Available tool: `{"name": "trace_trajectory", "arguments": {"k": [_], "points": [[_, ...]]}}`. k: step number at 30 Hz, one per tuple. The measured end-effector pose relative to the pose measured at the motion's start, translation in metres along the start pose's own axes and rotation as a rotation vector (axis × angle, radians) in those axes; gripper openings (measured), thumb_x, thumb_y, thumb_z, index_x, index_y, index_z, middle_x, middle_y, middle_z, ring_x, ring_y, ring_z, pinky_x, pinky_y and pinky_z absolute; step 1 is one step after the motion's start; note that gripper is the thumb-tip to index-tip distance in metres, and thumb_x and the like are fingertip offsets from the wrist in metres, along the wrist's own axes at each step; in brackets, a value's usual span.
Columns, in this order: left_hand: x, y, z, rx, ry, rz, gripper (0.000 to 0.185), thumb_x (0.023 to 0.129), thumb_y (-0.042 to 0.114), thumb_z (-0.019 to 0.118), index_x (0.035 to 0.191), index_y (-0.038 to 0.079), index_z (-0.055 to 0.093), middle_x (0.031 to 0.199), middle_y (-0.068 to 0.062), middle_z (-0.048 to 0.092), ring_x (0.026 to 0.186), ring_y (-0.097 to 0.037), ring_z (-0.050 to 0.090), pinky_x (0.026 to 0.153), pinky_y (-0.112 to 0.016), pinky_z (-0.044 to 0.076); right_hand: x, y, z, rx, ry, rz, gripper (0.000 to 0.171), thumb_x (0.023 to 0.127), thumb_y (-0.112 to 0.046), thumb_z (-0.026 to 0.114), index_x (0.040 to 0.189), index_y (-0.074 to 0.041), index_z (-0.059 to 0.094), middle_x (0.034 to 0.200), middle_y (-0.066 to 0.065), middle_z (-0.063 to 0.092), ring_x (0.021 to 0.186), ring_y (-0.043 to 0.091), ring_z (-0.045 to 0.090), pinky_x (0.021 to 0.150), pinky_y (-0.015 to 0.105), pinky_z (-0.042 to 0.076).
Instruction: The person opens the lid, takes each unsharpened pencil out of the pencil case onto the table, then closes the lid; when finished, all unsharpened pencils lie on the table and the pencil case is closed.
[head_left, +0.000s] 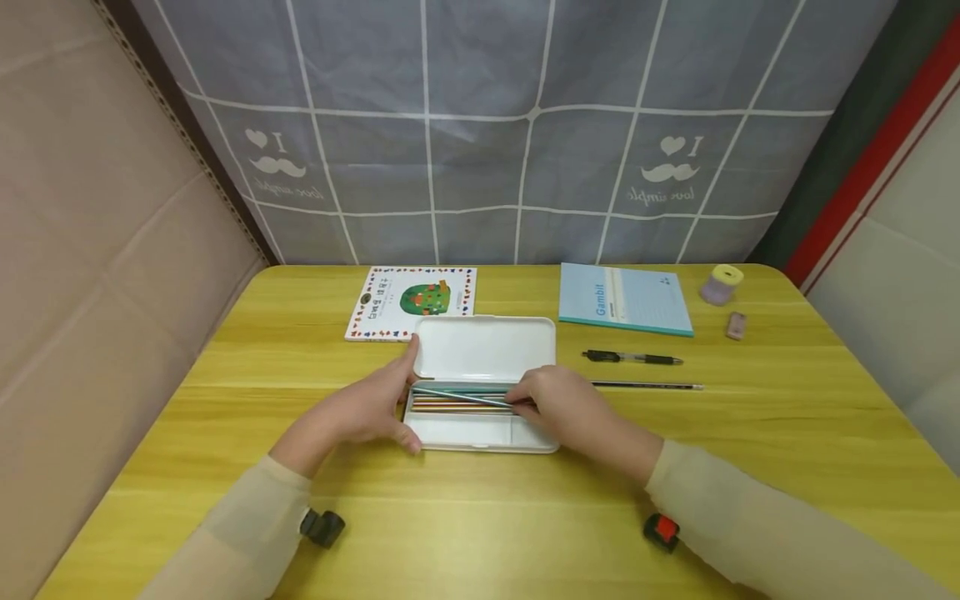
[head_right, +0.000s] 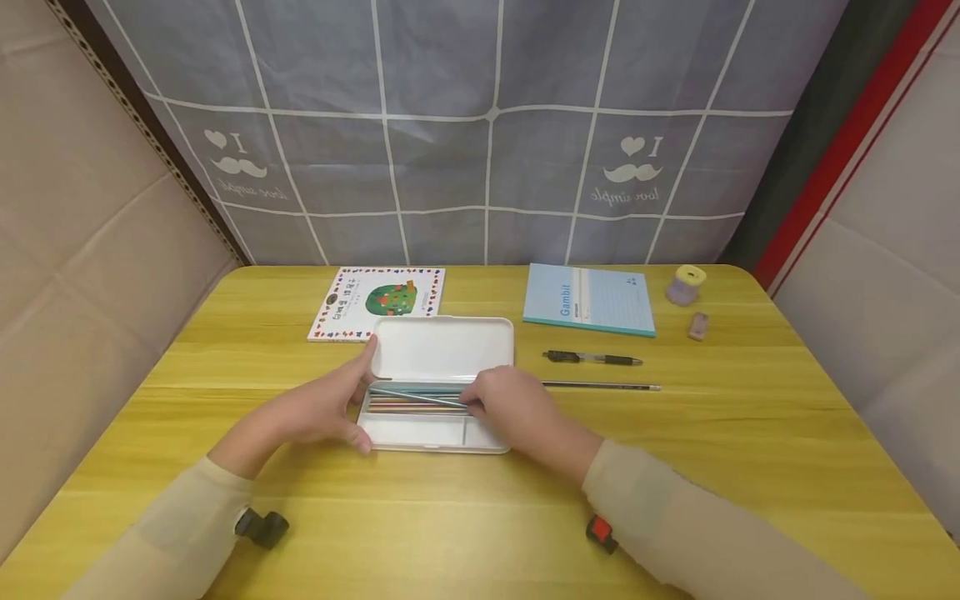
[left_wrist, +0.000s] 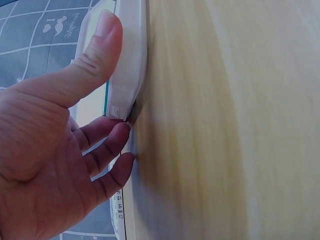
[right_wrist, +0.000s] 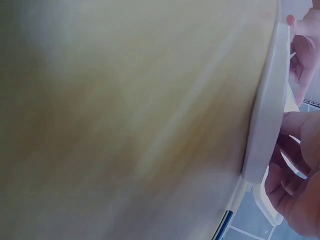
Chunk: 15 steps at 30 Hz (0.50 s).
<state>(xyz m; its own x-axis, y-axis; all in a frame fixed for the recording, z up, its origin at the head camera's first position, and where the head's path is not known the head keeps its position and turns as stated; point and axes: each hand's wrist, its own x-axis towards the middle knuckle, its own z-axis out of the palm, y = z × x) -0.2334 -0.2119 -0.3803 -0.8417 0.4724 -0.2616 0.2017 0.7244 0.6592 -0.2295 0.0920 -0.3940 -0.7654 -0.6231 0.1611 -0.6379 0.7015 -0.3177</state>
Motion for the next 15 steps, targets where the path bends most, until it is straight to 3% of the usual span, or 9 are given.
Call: {"name": "trace_trajectory", "arguments": {"k": [9, 15], "points": [[-0.0018, -0.0002, -0.0006, -0.008, 0.004, 0.007, 0.159, 0.062, 0.029, 0.1, 0.163, 0.006, -0.02, 0.132, -0.009, 0.057, 0.118, -0.024, 0.058, 0.116, -0.046, 0.039, -0.0003, -0.0009, 0.0022, -0.045, 0.049, -0.006, 0.01, 0.091, -0.017, 0.083, 0.101, -0.019, 0.085, 0.095, -0.004, 0.078, 0.088, 0.015, 0.072, 0.076, 0.035, 0.06], [-0.0023, 0.0008, -0.0001, -0.006, 0.004, 0.015, 0.159, 0.061, 0.03, 0.1, 0.163, 0.006, -0.02, 0.129, -0.007, 0.057, 0.116, -0.022, 0.057, 0.114, -0.045, 0.04, -0.0042, 0.0049, -0.0011, 0.015, 0.114, 0.069, 0.012, 0.088, -0.018, 0.084, 0.1, -0.021, 0.086, 0.098, -0.007, 0.077, 0.091, 0.014, 0.069, 0.072, 0.031, 0.056]]}}
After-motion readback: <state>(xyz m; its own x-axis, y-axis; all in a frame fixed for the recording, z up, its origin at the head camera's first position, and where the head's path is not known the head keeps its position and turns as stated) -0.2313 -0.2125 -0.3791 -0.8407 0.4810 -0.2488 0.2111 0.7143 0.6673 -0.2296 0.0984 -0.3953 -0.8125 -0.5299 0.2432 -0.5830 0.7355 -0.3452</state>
